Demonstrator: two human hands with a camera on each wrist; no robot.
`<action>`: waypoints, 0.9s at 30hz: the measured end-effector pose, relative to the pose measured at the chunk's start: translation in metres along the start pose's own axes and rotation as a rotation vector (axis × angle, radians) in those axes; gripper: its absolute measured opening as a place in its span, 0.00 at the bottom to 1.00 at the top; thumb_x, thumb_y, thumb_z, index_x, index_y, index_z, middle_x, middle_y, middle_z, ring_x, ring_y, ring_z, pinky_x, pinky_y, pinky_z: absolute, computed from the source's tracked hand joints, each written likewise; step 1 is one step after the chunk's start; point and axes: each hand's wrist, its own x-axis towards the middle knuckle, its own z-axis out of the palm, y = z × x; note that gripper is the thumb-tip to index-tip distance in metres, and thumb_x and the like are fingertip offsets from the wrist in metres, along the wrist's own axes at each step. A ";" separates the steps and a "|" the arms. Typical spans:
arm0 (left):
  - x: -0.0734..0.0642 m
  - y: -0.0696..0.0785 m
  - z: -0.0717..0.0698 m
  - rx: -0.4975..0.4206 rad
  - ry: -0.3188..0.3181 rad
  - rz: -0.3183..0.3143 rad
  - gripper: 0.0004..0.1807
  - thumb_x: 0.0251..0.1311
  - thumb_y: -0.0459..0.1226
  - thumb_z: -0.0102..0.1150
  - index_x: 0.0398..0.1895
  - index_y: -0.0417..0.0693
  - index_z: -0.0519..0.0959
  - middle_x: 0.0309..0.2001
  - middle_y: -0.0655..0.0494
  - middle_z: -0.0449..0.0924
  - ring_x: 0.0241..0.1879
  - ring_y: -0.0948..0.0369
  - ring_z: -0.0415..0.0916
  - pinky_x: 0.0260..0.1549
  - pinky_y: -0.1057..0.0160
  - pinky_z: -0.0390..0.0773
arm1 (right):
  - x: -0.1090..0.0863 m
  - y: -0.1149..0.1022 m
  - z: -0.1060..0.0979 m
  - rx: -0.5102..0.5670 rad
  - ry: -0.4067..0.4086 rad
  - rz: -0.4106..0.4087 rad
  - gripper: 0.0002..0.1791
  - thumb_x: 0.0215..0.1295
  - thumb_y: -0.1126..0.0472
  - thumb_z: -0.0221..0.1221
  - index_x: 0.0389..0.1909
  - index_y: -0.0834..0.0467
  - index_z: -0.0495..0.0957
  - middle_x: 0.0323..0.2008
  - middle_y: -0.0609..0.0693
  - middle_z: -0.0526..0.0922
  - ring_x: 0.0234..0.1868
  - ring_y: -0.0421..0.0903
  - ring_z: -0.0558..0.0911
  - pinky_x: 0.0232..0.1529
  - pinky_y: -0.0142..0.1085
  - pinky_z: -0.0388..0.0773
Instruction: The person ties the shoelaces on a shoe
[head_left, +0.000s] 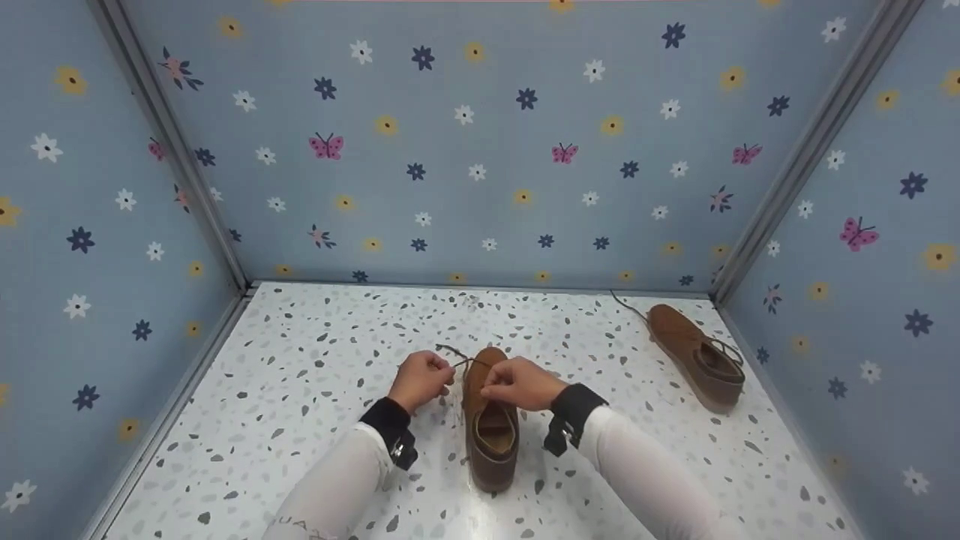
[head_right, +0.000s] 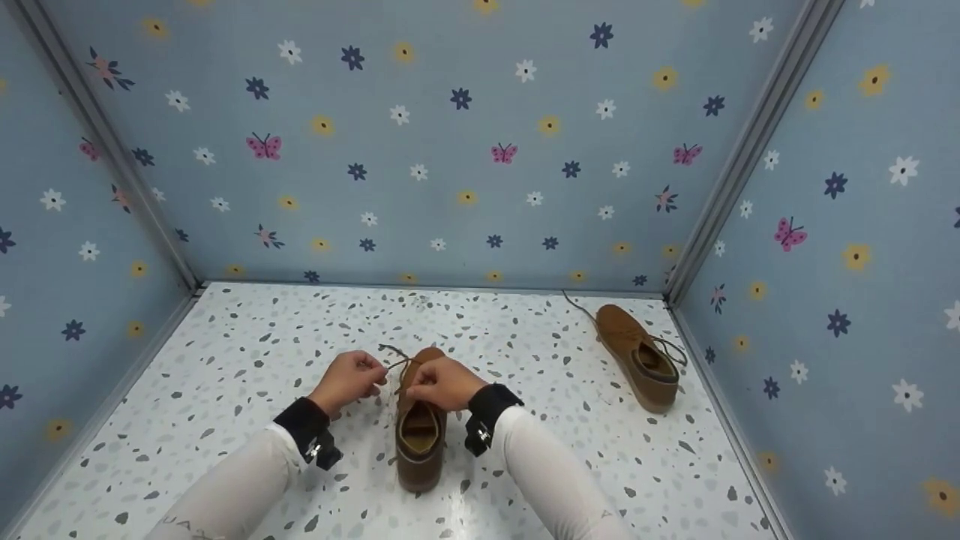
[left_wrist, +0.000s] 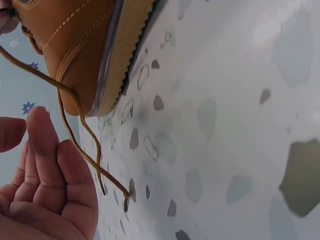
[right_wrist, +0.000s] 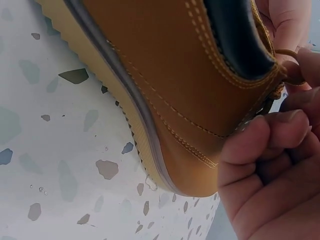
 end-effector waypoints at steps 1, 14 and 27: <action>0.001 -0.001 -0.001 0.031 0.014 0.009 0.05 0.67 0.37 0.62 0.37 0.44 0.82 0.33 0.51 0.88 0.26 0.60 0.85 0.28 0.64 0.80 | 0.000 0.000 0.000 0.000 0.005 0.002 0.09 0.72 0.51 0.65 0.35 0.52 0.86 0.30 0.41 0.85 0.29 0.35 0.77 0.34 0.31 0.74; 0.011 -0.010 0.002 0.305 0.012 0.110 0.17 0.60 0.30 0.63 0.52 0.36 0.82 0.47 0.43 0.88 0.49 0.48 0.85 0.54 0.48 0.82 | 0.001 0.004 0.001 0.011 0.030 0.067 0.11 0.74 0.51 0.61 0.35 0.51 0.87 0.30 0.39 0.84 0.30 0.36 0.78 0.35 0.32 0.76; 0.009 -0.013 0.005 0.239 -0.067 0.074 0.13 0.64 0.32 0.63 0.51 0.37 0.81 0.32 0.45 0.90 0.19 0.60 0.81 0.22 0.66 0.75 | 0.000 0.006 0.002 0.090 0.023 0.097 0.12 0.75 0.52 0.58 0.38 0.53 0.87 0.33 0.41 0.85 0.30 0.37 0.78 0.33 0.32 0.77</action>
